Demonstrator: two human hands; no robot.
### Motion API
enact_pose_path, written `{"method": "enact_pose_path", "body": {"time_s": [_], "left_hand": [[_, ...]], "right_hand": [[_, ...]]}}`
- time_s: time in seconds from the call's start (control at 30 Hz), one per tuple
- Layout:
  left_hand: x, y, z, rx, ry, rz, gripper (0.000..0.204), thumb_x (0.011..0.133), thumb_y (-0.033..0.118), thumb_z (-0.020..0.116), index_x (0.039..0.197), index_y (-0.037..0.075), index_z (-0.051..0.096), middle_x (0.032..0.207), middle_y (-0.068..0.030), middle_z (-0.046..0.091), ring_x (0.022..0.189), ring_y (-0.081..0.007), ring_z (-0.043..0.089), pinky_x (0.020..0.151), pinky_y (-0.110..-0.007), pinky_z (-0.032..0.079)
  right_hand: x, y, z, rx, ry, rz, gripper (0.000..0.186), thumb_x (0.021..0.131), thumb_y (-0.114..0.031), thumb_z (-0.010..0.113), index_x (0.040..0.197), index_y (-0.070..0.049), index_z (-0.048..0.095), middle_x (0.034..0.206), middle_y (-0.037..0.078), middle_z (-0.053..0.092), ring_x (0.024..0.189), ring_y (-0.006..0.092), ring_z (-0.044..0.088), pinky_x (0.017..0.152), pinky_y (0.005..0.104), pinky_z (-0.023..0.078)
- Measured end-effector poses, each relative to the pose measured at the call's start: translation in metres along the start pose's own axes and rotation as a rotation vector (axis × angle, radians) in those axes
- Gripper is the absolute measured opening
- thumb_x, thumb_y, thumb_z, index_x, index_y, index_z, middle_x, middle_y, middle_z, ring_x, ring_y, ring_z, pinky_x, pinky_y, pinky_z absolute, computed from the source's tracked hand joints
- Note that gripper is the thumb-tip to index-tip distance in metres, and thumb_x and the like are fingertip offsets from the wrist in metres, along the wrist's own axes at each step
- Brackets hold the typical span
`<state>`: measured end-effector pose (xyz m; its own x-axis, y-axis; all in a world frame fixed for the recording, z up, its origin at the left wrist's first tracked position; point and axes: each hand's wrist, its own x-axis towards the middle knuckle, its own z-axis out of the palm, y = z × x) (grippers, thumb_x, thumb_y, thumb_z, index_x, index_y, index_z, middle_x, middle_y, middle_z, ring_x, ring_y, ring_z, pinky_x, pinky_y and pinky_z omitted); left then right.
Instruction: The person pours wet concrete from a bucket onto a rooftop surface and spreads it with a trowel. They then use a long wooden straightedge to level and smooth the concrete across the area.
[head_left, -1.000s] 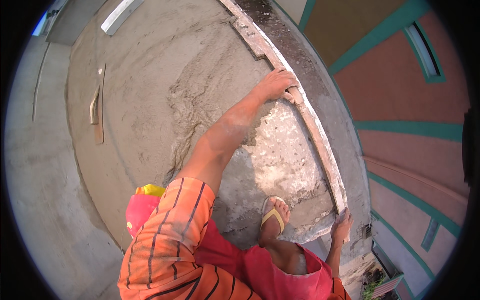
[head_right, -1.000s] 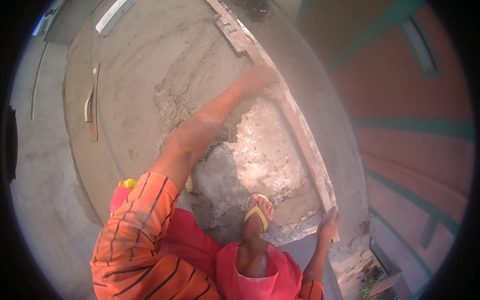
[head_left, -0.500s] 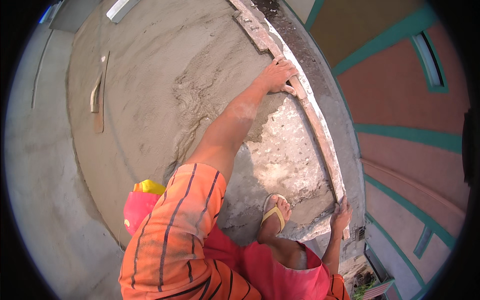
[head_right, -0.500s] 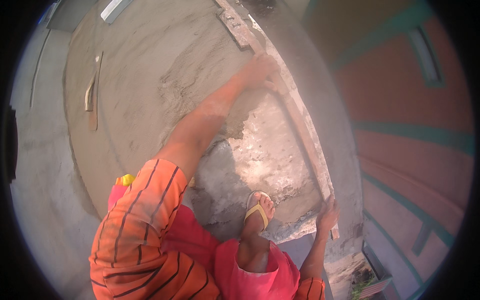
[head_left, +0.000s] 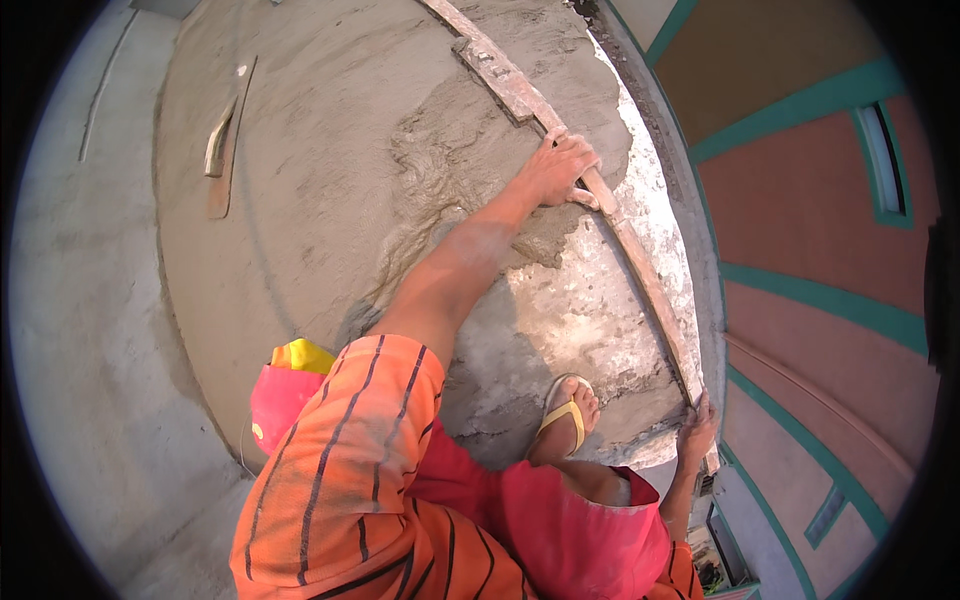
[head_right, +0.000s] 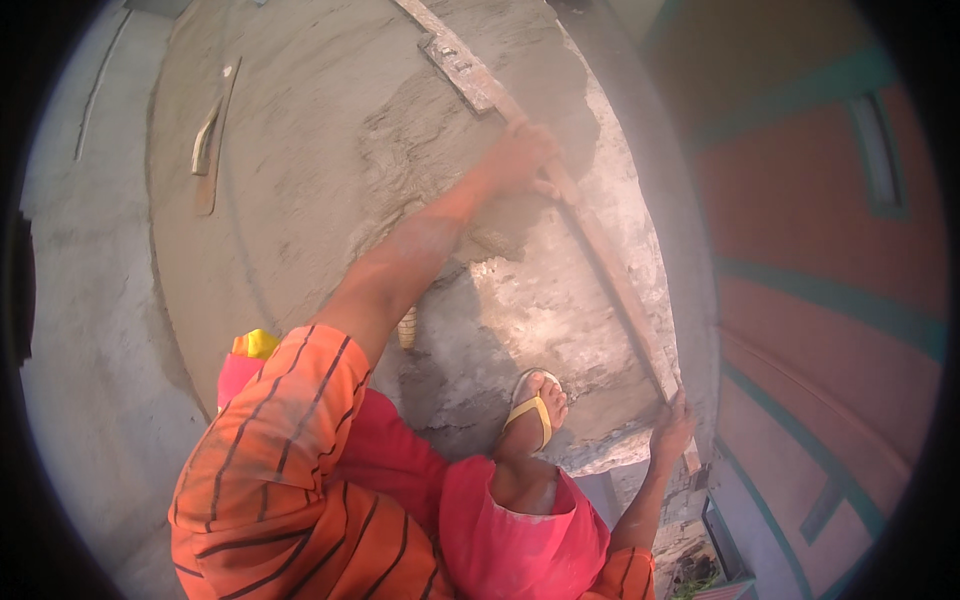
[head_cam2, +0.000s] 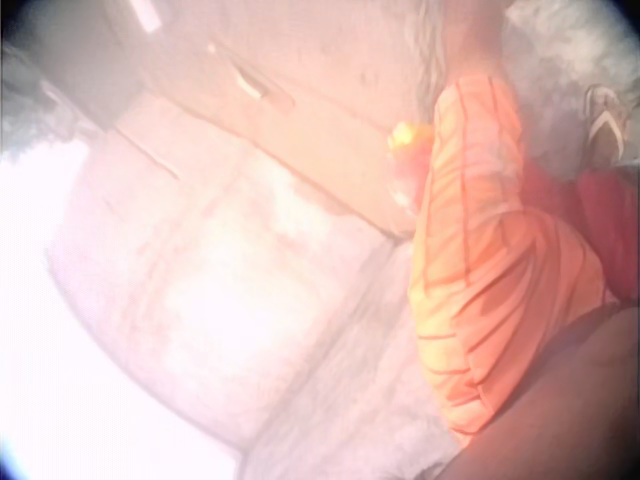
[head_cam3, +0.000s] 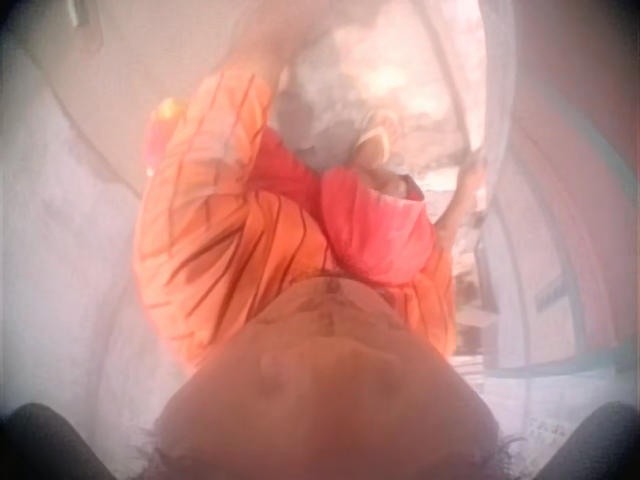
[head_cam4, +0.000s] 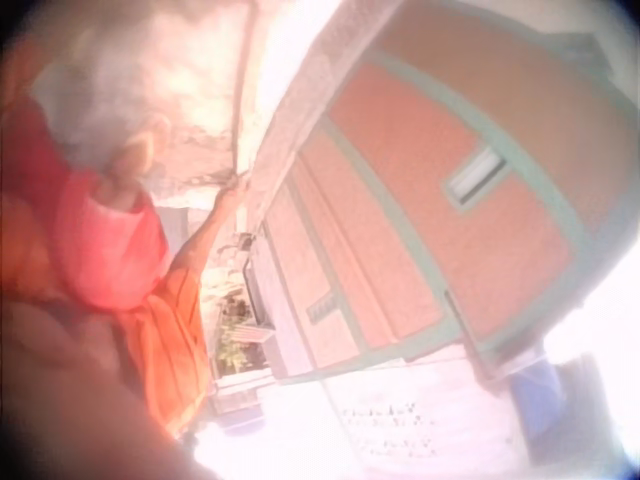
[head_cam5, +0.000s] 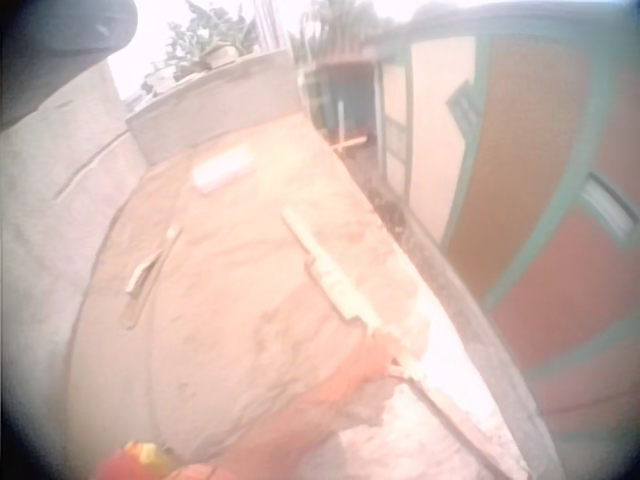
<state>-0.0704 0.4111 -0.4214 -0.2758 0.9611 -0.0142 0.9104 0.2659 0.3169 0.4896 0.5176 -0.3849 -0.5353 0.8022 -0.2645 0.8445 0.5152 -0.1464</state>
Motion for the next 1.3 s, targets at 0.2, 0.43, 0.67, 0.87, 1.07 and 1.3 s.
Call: {"method": "enact_pose_path", "body": {"time_s": [0.2, 0.43, 0.67, 0.87, 1.07, 1.3], "left_hand": [[-0.043, 0.012, -0.008, -0.026, 0.0, -0.096, 0.078, 0.074, 0.061, 0.071, 0.13, 0.01, 0.053, 0.134, -0.0098, 0.054, 0.137, -0.0266, 0.037, 0.118, -0.051, 0.015], [-0.088, 0.027, -0.013, -0.071, -0.045, -0.222, 0.074, 0.074, 0.057, 0.072, 0.13, 0.011, 0.052, 0.134, -0.0097, 0.053, 0.137, -0.0275, 0.036, 0.119, -0.051, 0.013], [-0.132, 0.051, -0.02, -0.099, -0.02, -0.331, 0.064, 0.077, 0.049, 0.073, 0.125, 0.012, 0.053, 0.131, -0.0118, 0.053, 0.137, -0.0298, 0.036, 0.118, -0.052, 0.016], [-0.17, 0.064, 0.002, -0.089, 0.076, -0.406, 0.064, 0.072, 0.05, 0.076, 0.121, 0.013, 0.056, 0.128, -0.0077, 0.055, 0.131, -0.0272, 0.041, 0.111, -0.052, 0.023], [-0.202, 0.075, 0.021, 0.137, 0.294, -0.321, 0.069, 0.067, 0.05, 0.078, 0.123, 0.016, 0.057, 0.124, -0.004, 0.055, 0.129, -0.0233, 0.043, 0.103, -0.051, 0.028], [-0.181, 0.077, -0.03, 0.127, 0.052, -0.311, 0.063, 0.061, 0.047, 0.082, 0.112, 0.017, 0.062, 0.117, -0.0042, 0.056, 0.121, -0.0221, 0.047, 0.097, -0.047, 0.034]], "right_hand": [[0.0, 0.011, 0.004, 0.004, 0.041, -0.05, 0.051, 0.086, -0.006, 0.06, 0.136, -0.011, 0.054, 0.116, 0.021, 0.061, 0.106, 0.0397, 0.057, 0.089, 0.0467, 0.047], [0.005, 0.021, 0.003, 0.027, 0.031, -0.124, 0.052, 0.085, -0.003, 0.059, 0.136, -0.013, 0.055, 0.118, 0.019, 0.06, 0.107, 0.0392, 0.058, 0.087, 0.0463, 0.048], [0.007, 0.023, -0.004, 0.067, 0.033, -0.145, 0.054, 0.085, 0.0, 0.059, 0.137, -0.014, 0.055, 0.118, 0.018, 0.06, 0.11, 0.0358, 0.057, 0.092, 0.0425, 0.047], [0.003, 0.03, 0.001, 0.03, 0.106, -0.173, 0.052, 0.085, -0.003, 0.061, 0.135, -0.014, 0.056, 0.118, 0.018, 0.059, 0.109, 0.0362, 0.057, 0.093, 0.0432, 0.047], [-0.022, 0.021, 0.019, 0.018, 0.254, -0.046, 0.045, 0.082, -0.005, 0.066, 0.126, -0.01, 0.059, 0.115, 0.019, 0.058, 0.108, 0.0368, 0.056, 0.092, 0.0464, 0.044], [-0.028, 0.02, 0.024, -0.01, 0.308, 0.015, 0.044, 0.08, -0.007, 0.069, 0.123, -0.01, 0.059, 0.114, 0.017, 0.058, 0.108, 0.0371, 0.055, 0.093, 0.0467, 0.043]]}}
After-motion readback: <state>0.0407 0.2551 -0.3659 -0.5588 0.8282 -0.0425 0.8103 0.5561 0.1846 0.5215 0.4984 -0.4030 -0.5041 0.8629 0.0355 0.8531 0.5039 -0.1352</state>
